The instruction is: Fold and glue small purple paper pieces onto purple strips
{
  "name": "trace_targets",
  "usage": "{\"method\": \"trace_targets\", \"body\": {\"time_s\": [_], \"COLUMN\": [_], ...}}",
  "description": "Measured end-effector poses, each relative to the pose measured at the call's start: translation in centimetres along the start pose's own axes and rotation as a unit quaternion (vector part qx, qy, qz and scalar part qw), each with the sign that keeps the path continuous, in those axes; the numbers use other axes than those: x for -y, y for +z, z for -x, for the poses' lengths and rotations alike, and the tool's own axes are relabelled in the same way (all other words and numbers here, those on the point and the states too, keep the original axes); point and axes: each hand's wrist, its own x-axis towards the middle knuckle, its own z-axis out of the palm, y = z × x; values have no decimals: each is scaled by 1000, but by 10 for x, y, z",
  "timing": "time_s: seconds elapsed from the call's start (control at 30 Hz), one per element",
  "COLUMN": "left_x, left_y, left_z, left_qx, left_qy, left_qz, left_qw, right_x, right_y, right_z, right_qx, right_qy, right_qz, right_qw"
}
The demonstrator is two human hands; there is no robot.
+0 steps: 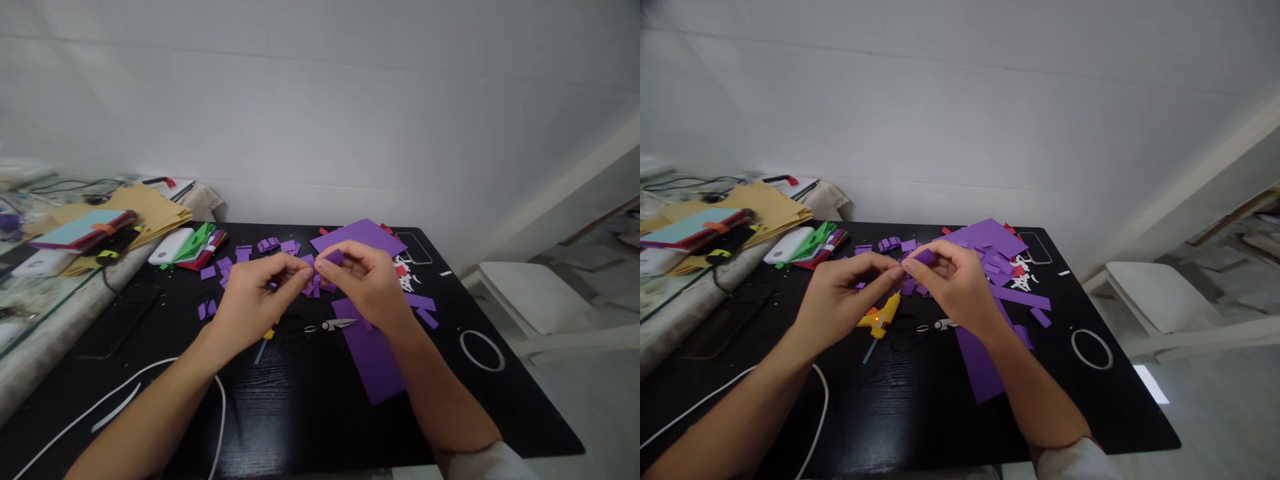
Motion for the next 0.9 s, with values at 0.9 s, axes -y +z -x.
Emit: {"method": "trace_targets", "body": {"time_s": [0.9], "left_x": [-1], "left_y": [-3], "left_z": [1], "left_qx": [22], "left_qy": [1], "left_qz": [-19], "left_qw": [1000], "right_x": [-3], "right_y": [-1], "right_z": [-1], "right_qx": [-6], "right_qy": [47], "right_qz": [-18], "right_qw": [999]}}
